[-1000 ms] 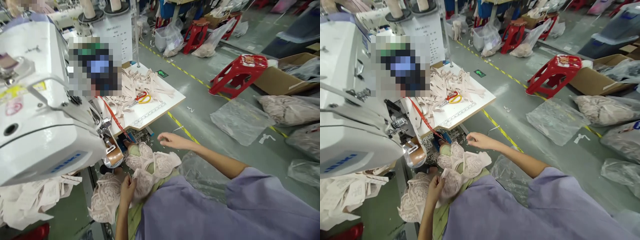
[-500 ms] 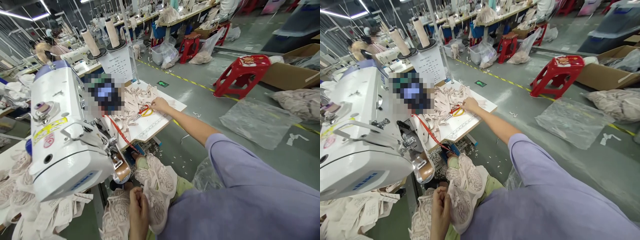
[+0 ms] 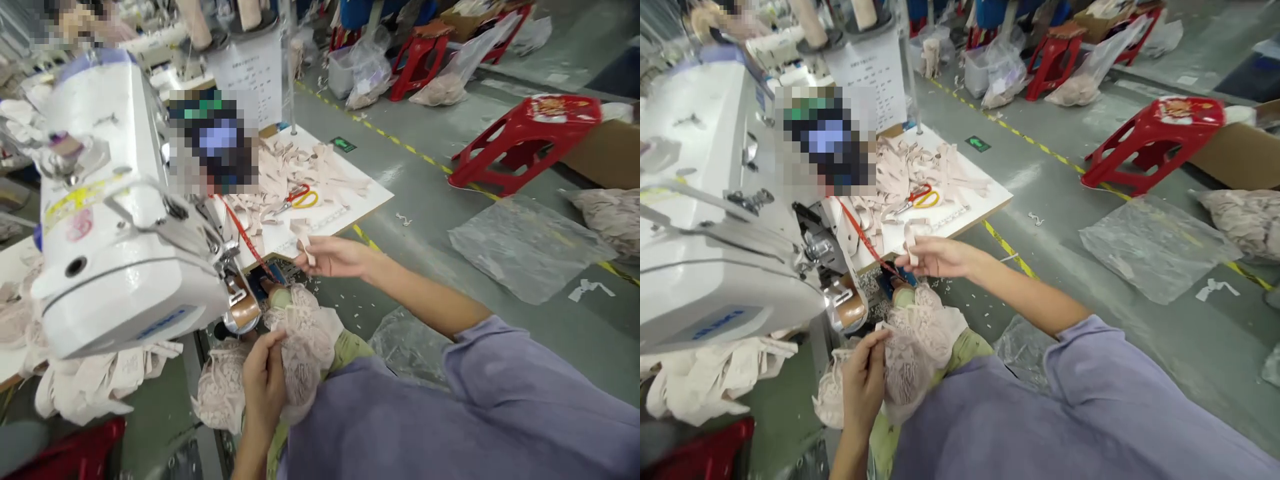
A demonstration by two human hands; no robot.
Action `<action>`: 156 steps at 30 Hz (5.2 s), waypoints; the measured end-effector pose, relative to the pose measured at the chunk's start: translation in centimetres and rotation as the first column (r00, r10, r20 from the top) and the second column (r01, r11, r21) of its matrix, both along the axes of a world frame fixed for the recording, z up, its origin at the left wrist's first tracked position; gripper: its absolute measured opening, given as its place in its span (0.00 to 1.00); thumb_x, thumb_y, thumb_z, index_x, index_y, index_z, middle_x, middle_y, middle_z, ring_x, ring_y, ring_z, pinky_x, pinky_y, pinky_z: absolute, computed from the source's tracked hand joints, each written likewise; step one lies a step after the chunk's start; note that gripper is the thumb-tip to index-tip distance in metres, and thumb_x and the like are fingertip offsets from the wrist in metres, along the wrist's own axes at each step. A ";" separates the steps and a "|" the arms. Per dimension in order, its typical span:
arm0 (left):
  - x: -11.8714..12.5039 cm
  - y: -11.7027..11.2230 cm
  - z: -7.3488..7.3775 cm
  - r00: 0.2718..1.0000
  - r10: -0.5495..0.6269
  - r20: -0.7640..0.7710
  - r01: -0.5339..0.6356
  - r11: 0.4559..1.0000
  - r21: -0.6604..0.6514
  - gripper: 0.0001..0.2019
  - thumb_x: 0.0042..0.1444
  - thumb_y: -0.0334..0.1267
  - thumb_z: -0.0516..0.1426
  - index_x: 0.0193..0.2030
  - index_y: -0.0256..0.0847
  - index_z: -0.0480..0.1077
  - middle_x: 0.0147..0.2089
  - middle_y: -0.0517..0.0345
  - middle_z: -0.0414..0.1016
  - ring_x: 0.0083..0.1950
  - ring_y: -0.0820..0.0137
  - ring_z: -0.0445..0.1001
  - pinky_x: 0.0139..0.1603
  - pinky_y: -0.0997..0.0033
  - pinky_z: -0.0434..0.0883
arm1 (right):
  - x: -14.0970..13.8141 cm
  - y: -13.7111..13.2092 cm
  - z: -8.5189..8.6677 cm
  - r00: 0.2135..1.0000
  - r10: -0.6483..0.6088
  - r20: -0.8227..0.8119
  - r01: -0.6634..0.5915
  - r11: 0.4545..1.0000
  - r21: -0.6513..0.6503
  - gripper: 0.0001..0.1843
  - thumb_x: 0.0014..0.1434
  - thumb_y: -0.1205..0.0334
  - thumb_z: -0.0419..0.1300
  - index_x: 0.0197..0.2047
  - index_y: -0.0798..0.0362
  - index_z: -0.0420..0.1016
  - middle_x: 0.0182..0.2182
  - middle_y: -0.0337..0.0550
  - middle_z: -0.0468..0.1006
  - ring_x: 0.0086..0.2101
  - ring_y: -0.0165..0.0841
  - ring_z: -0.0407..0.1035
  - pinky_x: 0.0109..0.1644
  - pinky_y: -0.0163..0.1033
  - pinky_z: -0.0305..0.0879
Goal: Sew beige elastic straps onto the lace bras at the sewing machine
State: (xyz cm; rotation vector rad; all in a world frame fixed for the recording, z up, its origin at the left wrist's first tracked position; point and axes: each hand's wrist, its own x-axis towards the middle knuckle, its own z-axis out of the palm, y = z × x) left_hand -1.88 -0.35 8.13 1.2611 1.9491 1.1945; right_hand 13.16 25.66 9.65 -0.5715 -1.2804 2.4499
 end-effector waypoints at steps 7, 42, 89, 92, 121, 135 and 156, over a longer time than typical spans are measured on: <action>-0.7 -1.0 0.8 0.995 0.039 0.093 -0.048 0.994 0.100 0.11 0.68 0.37 0.53 0.50 0.45 0.77 0.48 0.54 0.83 0.40 0.69 0.80 0.40 0.72 0.75 | -0.1 -9.9 -2.0 0.998 0.008 -0.063 -0.018 0.985 -0.170 0.14 0.53 0.58 0.73 0.35 0.55 0.74 0.28 0.34 0.71 0.25 0.21 0.62 0.28 0.27 0.60; -6.7 -0.2 2.0 0.996 0.001 -0.084 -0.018 0.977 -0.212 0.22 0.67 0.50 0.54 0.65 0.48 0.69 0.54 0.49 0.79 0.51 0.59 0.80 0.46 0.64 0.77 | -12.1 -5.3 -1.5 0.967 -0.217 -0.131 0.199 0.328 0.923 0.08 0.59 0.62 0.58 0.29 0.53 0.70 0.40 0.45 0.74 0.42 0.36 0.69 0.45 0.41 0.66; -4.9 2.3 4.5 0.983 0.122 -0.136 -0.135 0.987 -0.091 0.12 0.65 0.42 0.56 0.49 0.49 0.80 0.40 0.57 0.84 0.45 0.60 0.81 0.37 0.65 0.78 | -12.8 -3.8 -0.1 0.995 -0.050 0.088 -0.054 0.469 0.881 0.06 0.54 0.65 0.59 0.29 0.53 0.63 0.36 0.43 0.72 0.34 0.33 0.63 0.39 0.39 0.62; -4.8 2.3 4.6 0.979 0.135 -0.151 -0.151 0.983 -0.101 0.11 0.65 0.41 0.57 0.49 0.51 0.80 0.41 0.58 0.84 0.45 0.60 0.81 0.37 0.64 0.79 | -12.7 -3.9 0.3 0.995 -0.037 0.095 -0.062 0.515 0.855 0.04 0.54 0.66 0.59 0.30 0.54 0.66 0.38 0.44 0.72 0.33 0.32 0.62 0.38 0.39 0.63; -5.4 -0.1 2.5 0.771 0.064 -0.634 -0.073 0.997 0.012 0.12 0.66 0.38 0.55 0.49 0.44 0.80 0.43 0.55 0.85 0.37 0.67 0.83 0.33 0.75 0.73 | -13.4 -4.2 -1.1 0.991 -0.126 0.034 0.025 0.433 0.901 0.04 0.59 0.65 0.62 0.39 0.55 0.72 0.39 0.43 0.72 0.41 0.34 0.66 0.45 0.37 0.59; -5.2 0.0 1.4 0.724 0.088 -0.684 -0.056 0.996 0.069 0.13 0.65 0.37 0.56 0.52 0.43 0.77 0.42 0.54 0.84 0.35 0.69 0.81 0.34 0.75 0.70 | -13.0 -4.0 -1.6 0.992 -0.090 -0.085 0.117 0.450 0.885 0.04 0.57 0.69 0.58 0.35 0.54 0.66 0.41 0.44 0.69 0.40 0.33 0.64 0.44 0.37 0.59; -0.2 1.2 1.5 0.504 0.082 -0.860 -0.110 0.993 0.031 0.30 0.62 0.43 0.61 0.68 0.32 0.63 0.62 0.34 0.69 0.59 0.50 0.68 0.61 0.51 0.64 | -13.1 -4.8 -1.2 0.988 -0.146 -0.053 0.114 0.446 0.888 0.04 0.53 0.68 0.57 0.31 0.53 0.64 0.39 0.44 0.69 0.37 0.34 0.64 0.39 0.39 0.59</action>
